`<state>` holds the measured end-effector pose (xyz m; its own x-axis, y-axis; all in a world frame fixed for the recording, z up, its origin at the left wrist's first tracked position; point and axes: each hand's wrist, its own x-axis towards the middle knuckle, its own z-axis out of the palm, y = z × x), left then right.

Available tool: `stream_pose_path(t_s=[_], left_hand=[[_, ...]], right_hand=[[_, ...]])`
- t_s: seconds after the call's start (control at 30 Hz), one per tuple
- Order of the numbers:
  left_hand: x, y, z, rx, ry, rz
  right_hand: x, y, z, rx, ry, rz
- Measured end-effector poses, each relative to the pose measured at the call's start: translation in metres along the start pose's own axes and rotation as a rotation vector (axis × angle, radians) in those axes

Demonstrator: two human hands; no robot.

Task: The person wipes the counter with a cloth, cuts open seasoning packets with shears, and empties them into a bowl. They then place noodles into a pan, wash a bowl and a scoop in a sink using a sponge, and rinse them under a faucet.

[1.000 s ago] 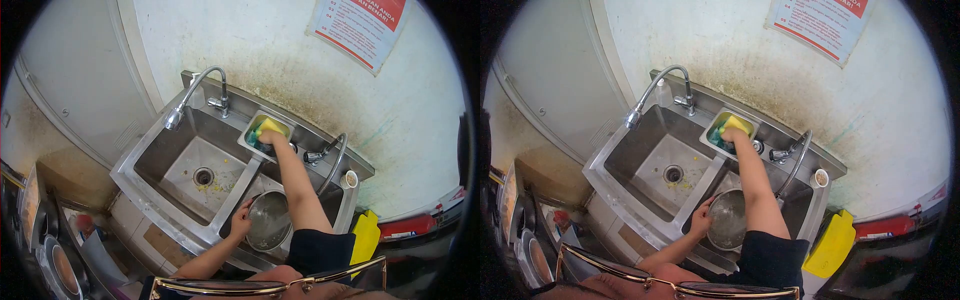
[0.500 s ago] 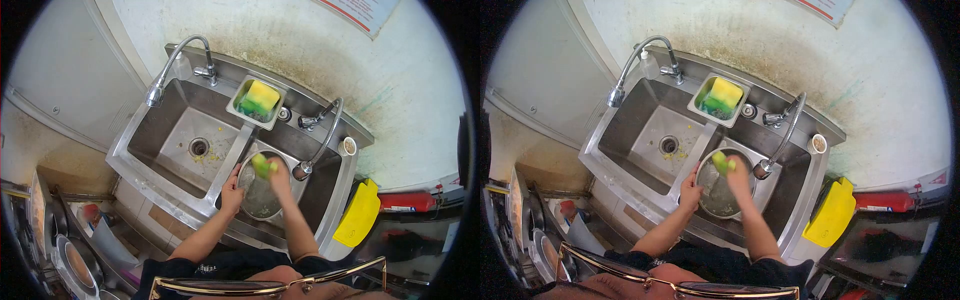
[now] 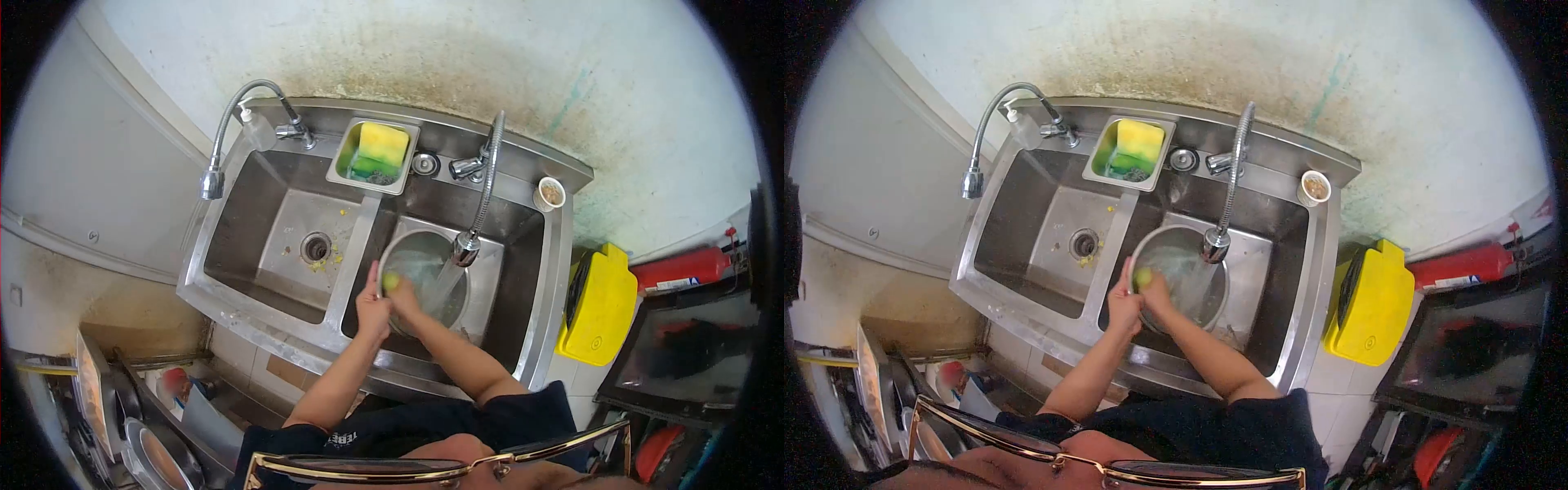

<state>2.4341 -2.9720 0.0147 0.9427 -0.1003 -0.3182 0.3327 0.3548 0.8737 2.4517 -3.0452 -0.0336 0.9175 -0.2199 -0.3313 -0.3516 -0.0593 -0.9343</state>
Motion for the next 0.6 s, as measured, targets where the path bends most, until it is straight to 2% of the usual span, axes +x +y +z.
stream_pose_path(t_s=[0.03, 0.07, 0.1, 0.13, 0.17, 0.2, 0.27, 0.3, 0.33, 0.37, 0.4, 0.43, 0.47, 0.53, 0.57, 0.6], left_hand=[[0.000, 0.004, 0.000, -0.128, 0.065, -0.041], [-0.001, 0.005, 0.000, -0.260, 0.132, -0.081], [-0.004, -0.006, -0.008, -0.030, 0.017, 0.005], [-0.008, -0.009, -0.005, -0.022, 0.017, -0.003], [-0.011, -0.011, 0.001, -0.066, 0.039, -0.036], [-0.012, -0.011, 0.005, -0.114, 0.061, -0.064], [-0.009, 0.002, 0.009, -0.130, 0.062, -0.059], [-0.010, 0.009, 0.011, -0.178, 0.104, -0.092], [-0.012, 0.013, 0.012, -0.228, 0.146, -0.124], [-0.012, 0.002, 0.002, -0.092, 0.057, -0.110], [-0.012, -0.011, -0.004, -0.088, 0.059, -0.111], [-0.017, -0.006, 0.003, -0.052, 0.046, -0.094], [-0.020, -0.003, 0.009, -0.017, 0.037, -0.077], [-0.014, 0.007, 0.013, -0.089, 0.080, 0.004], [-0.011, 0.015, 0.011, -0.108, 0.106, 0.044], [-0.011, 0.023, 0.006, -0.124, 0.130, 0.083]], right_hand=[[-0.006, 0.024, 0.002, 0.091, -0.168, -0.157], [0.009, 0.043, 0.002, 0.095, -0.162, -0.149], [0.027, 0.061, 0.002, -0.041, -0.034, -0.020], [0.043, 0.066, 0.000, -0.172, 0.094, 0.106], [0.040, 0.019, -0.026, 0.131, 0.039, 0.103], [0.035, 0.027, -0.020, 0.139, 0.041, 0.105], [0.015, 0.031, -0.006, -0.260, -0.060, -0.215], [-0.010, 0.026, -0.014, -0.198, -0.170, -0.446], [-0.011, 0.019, -0.017, -0.197, -0.172, -0.444], [-0.006, 0.013, -0.019, -0.161, -0.132, -0.179], [0.002, 0.005, -0.021, -0.122, -0.088, 0.083], [0.016, -0.005, -0.026, 0.212, 0.001, 0.089], [0.007, -0.006, -0.023, 0.213, -0.002, 0.088], [-0.017, -0.008, -0.012, 0.146, -0.040, -0.086], [-0.028, 0.003, -0.011, 0.192, -0.260, -0.108], [-0.045, 0.017, -0.025, 0.065, -0.395, -0.172]])
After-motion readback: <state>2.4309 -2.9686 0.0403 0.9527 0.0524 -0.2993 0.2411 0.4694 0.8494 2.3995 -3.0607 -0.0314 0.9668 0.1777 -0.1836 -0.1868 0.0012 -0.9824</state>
